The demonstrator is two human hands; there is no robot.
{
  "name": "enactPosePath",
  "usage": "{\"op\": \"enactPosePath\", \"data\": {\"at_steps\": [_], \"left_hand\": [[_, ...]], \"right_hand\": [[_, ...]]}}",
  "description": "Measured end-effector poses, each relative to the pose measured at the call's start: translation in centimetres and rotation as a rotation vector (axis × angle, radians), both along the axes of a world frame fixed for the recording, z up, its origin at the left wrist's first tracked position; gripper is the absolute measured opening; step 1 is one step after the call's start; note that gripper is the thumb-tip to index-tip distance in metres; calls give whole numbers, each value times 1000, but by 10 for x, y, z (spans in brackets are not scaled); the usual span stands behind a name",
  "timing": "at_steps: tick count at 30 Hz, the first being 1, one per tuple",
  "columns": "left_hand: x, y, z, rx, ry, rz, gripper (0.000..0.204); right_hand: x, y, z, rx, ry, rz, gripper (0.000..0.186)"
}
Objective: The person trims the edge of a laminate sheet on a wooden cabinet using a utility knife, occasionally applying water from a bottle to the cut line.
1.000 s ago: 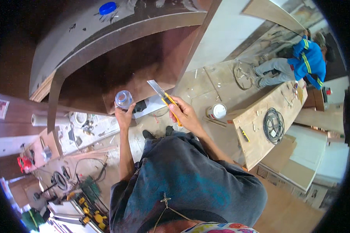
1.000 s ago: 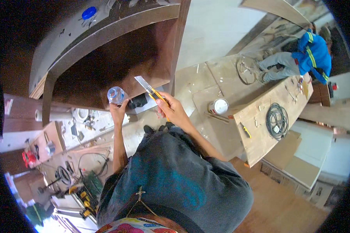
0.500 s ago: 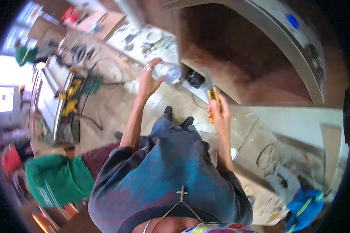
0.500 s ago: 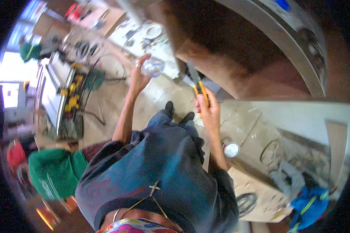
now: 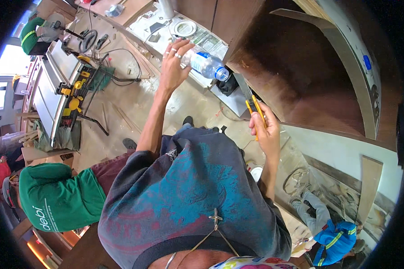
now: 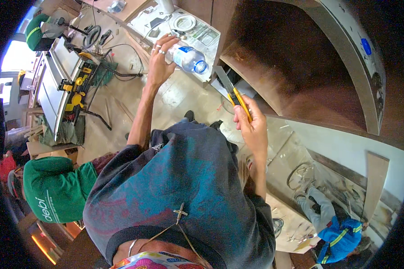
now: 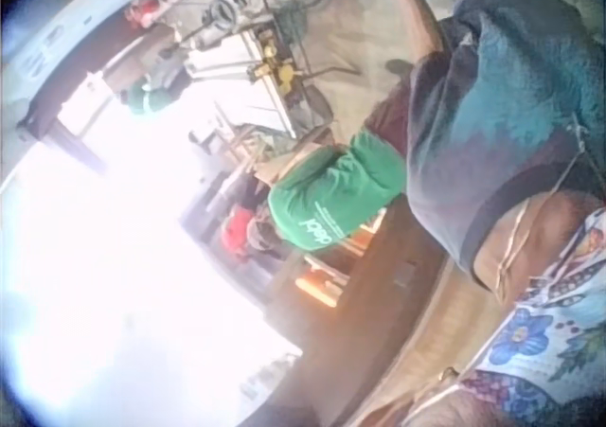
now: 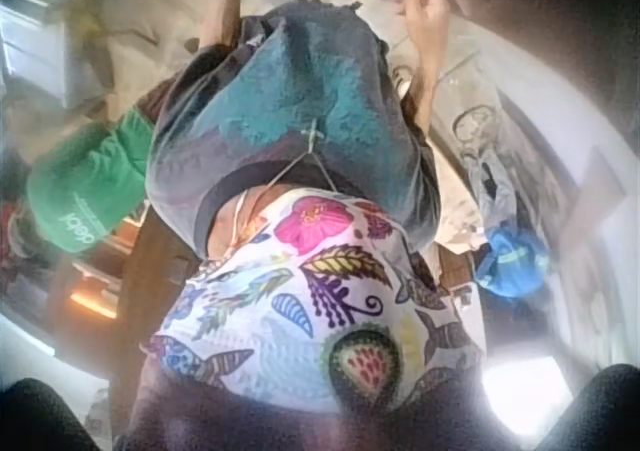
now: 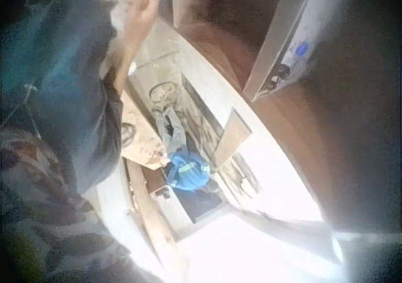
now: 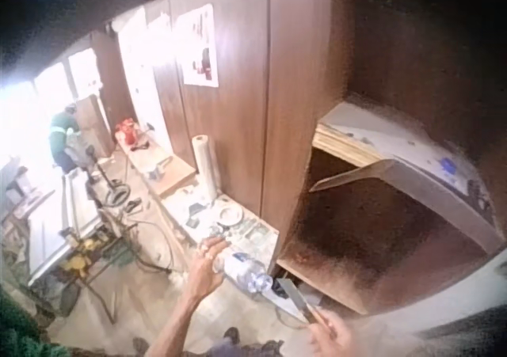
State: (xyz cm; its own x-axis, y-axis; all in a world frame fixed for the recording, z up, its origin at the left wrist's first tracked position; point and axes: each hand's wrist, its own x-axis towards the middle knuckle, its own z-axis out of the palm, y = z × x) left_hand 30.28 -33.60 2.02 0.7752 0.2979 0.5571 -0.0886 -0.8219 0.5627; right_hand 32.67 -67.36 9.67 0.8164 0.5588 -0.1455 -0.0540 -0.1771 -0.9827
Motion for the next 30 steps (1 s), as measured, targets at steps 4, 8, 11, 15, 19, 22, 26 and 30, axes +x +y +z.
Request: {"op": "enactPosePath", "data": {"at_steps": [4, 8, 11, 15, 19, 22, 26, 30], "left_hand": [[-4, 22, 5, 49, -39, 22, 67], [-13, 31, 17, 119, -5, 76, 62], [-17, 39, 19, 164, 23, 82, 64], [-19, 40, 18, 240, 33, 74, 66], [-20, 41, 13, 271, -11, 66, 67], [-21, 41, 11, 254, -16, 52, 66], [-25, 42, 13, 286, -28, 62, 64], [-27, 42, 14, 293, -34, 68, 62]], "right_hand": [[0, 14, 16, -118, 20, 24, 34], [0, 32, 23, -181, 28, 44, 33], [0, 43, 22, -223, -2, 83, 34], [2, 61, 33, -360, -120, 163, 36], [7, 80, 41, -424, -150, 233, 36], [9, 89, 47, -490, -144, 243, 33], [11, 94, 52, -515, -99, 265, 31], [14, 95, 56, -558, -82, 280, 31]]}}
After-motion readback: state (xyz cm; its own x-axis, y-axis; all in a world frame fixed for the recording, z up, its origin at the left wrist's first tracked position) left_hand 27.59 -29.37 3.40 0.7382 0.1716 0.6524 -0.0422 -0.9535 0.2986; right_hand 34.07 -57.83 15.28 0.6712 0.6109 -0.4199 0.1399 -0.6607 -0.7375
